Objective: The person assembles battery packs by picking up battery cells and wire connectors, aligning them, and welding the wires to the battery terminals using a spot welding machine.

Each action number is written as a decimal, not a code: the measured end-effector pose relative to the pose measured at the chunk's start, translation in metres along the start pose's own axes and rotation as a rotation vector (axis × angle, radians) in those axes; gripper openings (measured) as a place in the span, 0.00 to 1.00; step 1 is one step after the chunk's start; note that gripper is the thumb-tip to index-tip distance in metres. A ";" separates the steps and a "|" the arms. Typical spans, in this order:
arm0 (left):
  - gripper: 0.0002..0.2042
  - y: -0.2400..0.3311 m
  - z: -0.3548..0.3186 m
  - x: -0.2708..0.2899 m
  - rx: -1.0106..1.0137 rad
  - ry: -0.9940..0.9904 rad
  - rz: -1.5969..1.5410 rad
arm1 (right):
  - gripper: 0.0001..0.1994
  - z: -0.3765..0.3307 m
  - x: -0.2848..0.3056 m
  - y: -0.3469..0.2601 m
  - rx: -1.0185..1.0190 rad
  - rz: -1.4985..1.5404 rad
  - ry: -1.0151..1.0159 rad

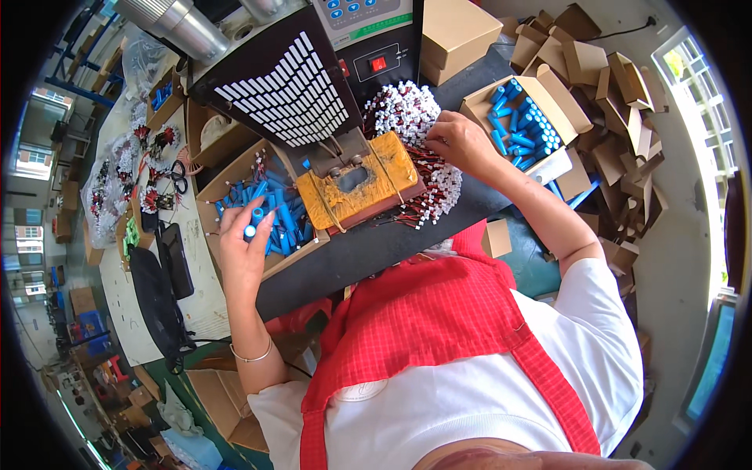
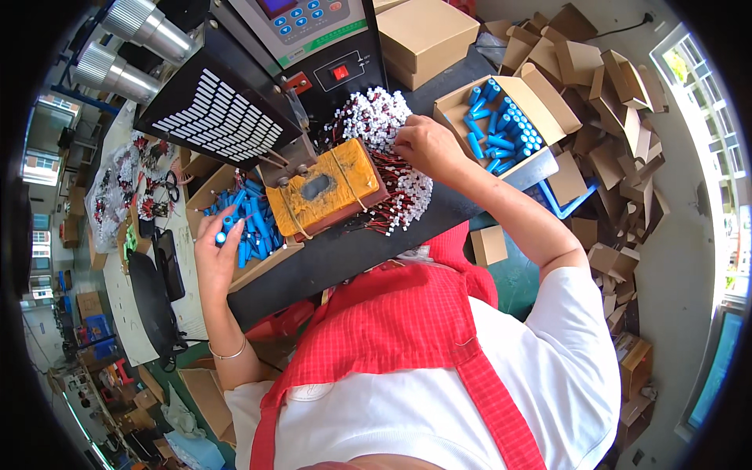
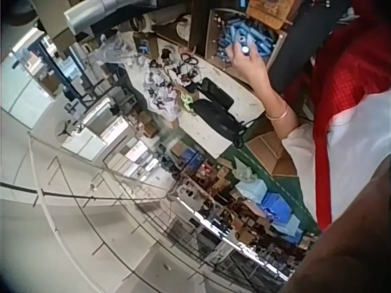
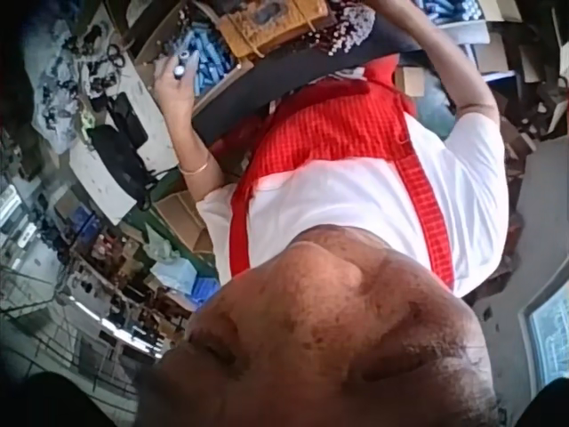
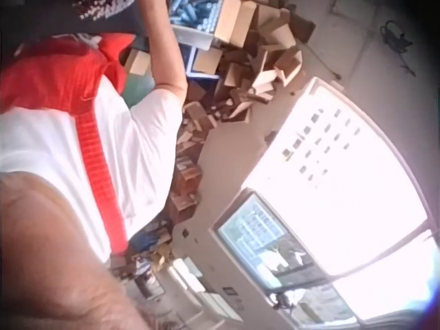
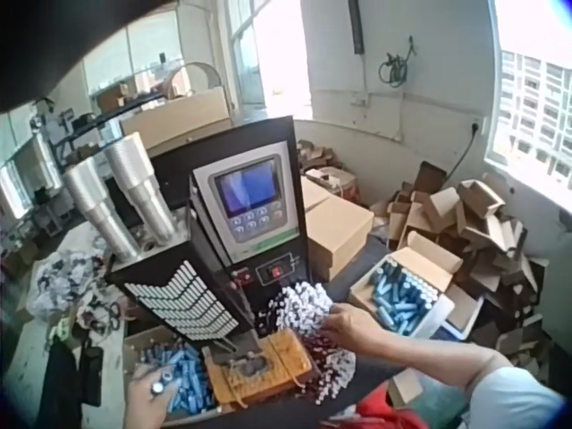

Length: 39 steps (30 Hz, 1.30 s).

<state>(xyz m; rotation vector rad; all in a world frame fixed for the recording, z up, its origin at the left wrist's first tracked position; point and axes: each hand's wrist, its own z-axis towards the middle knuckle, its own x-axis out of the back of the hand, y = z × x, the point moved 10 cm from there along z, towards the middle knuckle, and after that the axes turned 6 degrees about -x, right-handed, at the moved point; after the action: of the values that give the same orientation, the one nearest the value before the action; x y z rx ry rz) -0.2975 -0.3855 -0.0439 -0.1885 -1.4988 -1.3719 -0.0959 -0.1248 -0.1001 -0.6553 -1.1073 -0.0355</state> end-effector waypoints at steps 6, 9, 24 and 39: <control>0.13 0.024 0.003 -0.020 0.009 0.028 -0.319 | 0.04 -0.001 0.035 -0.006 -0.004 0.157 0.125; 0.14 0.032 -0.004 -0.062 0.149 -0.013 -0.806 | 0.04 -0.005 0.064 -0.023 -0.061 0.267 0.162; 0.13 0.074 -0.009 -0.137 0.299 -0.076 -1.286 | 0.07 -0.049 -0.010 -0.083 -0.281 0.983 -0.373; 0.10 0.090 0.024 -0.073 -0.328 0.200 -0.139 | 0.09 -0.004 -0.019 -0.084 -0.325 0.841 -0.301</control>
<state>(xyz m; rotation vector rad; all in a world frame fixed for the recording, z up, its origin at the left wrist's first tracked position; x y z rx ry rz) -0.2160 -0.3001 -0.0370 -0.1497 -1.1333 -1.6936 -0.1303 -0.2006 -0.0771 -1.4130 -1.0419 0.6334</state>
